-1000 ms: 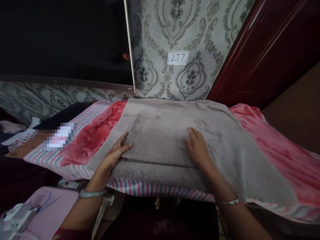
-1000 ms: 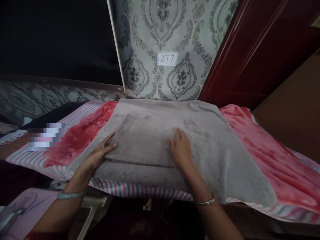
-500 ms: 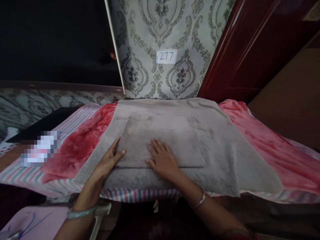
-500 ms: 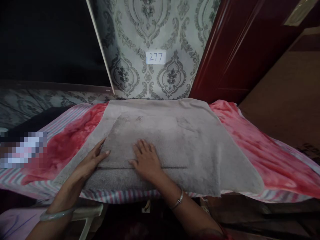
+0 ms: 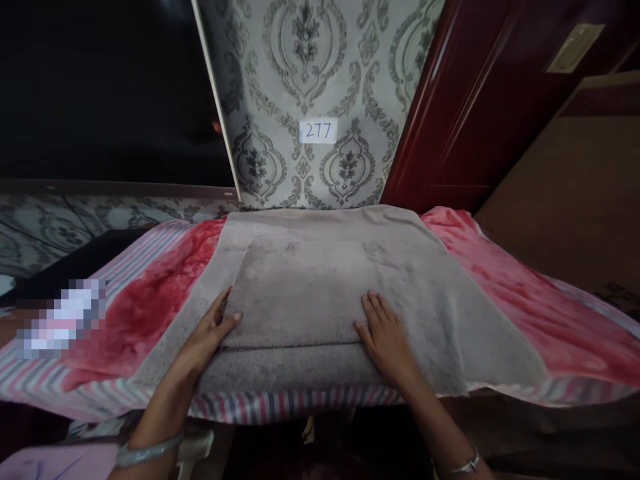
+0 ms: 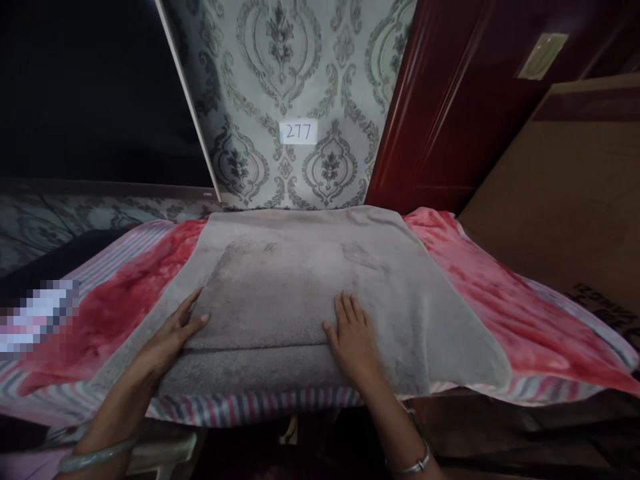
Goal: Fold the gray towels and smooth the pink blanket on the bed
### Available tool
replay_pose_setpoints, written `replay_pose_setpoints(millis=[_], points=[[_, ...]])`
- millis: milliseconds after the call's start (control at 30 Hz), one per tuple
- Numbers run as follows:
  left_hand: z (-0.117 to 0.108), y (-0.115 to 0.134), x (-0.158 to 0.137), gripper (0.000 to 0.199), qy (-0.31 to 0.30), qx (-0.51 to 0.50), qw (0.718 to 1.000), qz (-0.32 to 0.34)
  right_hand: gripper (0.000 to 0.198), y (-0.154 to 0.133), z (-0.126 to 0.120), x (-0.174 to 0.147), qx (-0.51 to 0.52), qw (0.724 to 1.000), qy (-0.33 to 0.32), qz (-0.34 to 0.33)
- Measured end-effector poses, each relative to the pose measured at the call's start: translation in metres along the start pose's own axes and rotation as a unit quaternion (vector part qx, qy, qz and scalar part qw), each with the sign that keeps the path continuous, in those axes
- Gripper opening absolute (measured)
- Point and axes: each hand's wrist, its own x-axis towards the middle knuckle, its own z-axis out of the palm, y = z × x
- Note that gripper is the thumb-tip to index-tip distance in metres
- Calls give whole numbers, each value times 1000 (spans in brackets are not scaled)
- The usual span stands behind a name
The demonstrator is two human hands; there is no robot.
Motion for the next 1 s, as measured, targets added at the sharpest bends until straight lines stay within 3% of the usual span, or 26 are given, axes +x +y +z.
replay_pose_setpoints(millis=[233,533,700,1000], points=[[-2,8,-4,92,-1,-30,999,-35,69,38,11,17,91,994,58,15],[-4,26,10,97,11,-51,997,-53,71,55,10,62,198,979,42,28],[1,36,33,101,30,-82,993,-74,68,48,10,69,162,984,65,45],[10,32,81,106,36,-100,992,-73,70,45,4,73,81,994,30,74]])
